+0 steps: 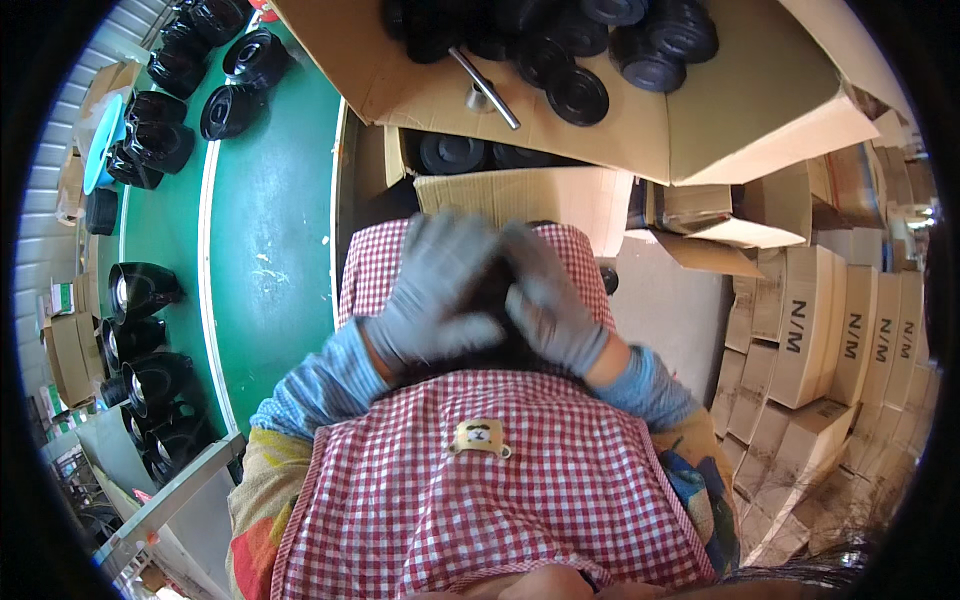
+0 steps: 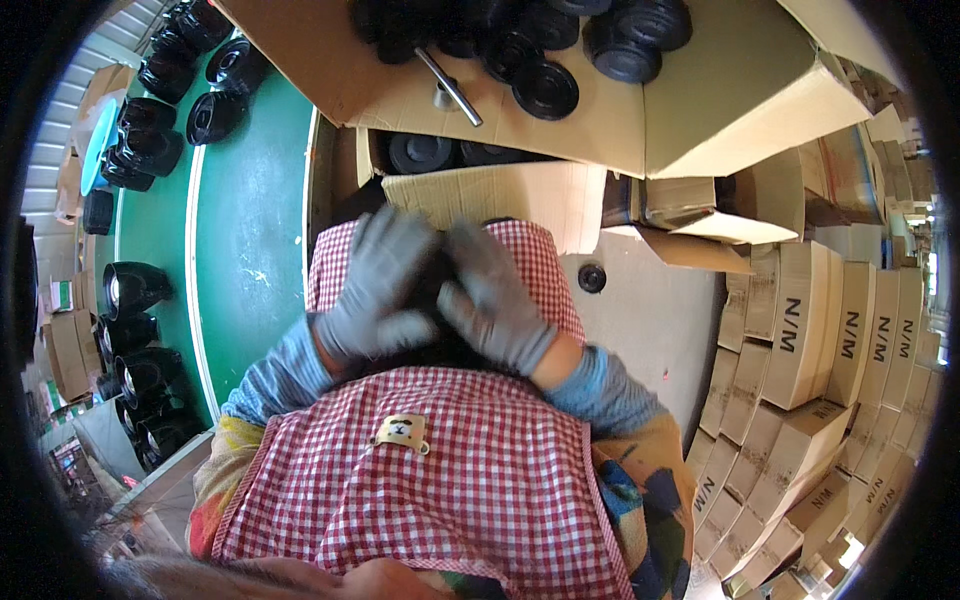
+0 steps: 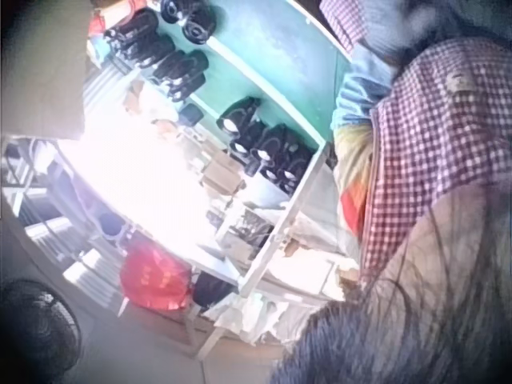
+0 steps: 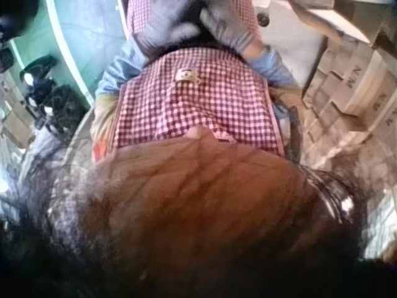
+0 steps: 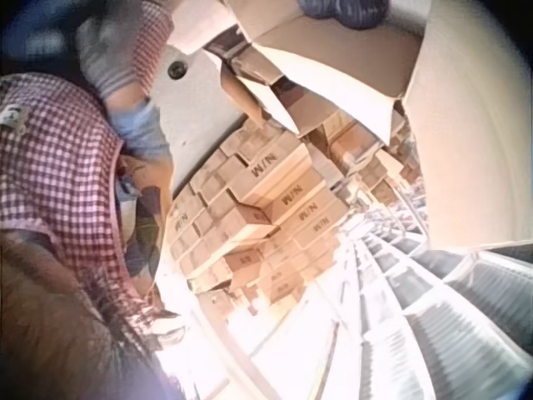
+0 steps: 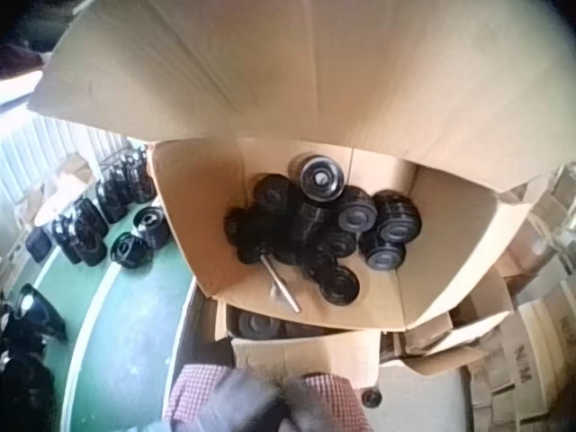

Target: The person sits on the floor and repeatedly picks up black circular parts, inserts a small metal piece into each, and places the assembled units on a green table. The process is repeated for multiple parts throughout the clip.

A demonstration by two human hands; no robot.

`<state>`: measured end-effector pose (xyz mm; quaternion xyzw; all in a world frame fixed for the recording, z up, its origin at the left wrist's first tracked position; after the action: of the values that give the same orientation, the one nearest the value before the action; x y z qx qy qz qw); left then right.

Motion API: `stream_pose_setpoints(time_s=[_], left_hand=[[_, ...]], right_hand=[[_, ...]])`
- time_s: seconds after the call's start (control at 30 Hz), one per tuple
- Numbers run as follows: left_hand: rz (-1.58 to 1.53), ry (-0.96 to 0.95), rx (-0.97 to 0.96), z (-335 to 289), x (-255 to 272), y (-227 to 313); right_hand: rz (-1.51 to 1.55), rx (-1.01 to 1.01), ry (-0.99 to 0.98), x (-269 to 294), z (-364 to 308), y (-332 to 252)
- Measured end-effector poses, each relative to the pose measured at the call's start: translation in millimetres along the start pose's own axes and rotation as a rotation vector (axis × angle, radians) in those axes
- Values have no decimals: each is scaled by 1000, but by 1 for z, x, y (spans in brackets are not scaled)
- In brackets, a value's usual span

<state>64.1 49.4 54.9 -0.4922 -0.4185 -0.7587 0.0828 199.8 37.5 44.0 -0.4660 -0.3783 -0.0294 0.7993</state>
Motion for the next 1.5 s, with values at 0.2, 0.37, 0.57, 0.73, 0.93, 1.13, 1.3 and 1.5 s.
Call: stream_pose_setpoints(time_s=[0.2,0.37,0.57,0.73,0.93,1.13,1.3,1.5], left_hand=[[35,-70,-85,3,1,37],[76,133,138,-10,3,-41],[102,70,262,-14,-8,-66],[-24,-42,179,-1,-8,-35],[90,-71,71,2,-6,2],[-195,-354,190,25,-1,-29],[-432,-345,343,65,-65,-88],[-472,-598,237,73,-86,-93]], right_hand=[[106,-155,-10,6,6,28],[97,54,-221,-8,-1,-5],[25,86,-369,-6,-5,-27],[47,56,-184,-2,-4,-18],[60,-74,-208,-9,-7,18],[-113,127,-415,13,9,5],[-379,400,-554,-28,42,-24],[-261,528,-401,-16,46,-31]])
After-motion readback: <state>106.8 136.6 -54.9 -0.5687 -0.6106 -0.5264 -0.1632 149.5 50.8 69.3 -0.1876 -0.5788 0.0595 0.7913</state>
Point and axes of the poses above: each hand's wrist, its own z-axis towards the middle knuckle, its own x-axis out of the back of the hand, y = z × x, the point moved 9 cm from there along z, towards the middle knuckle, and after that the axes turned 7 degrees about -y, right-handed, at the moved point
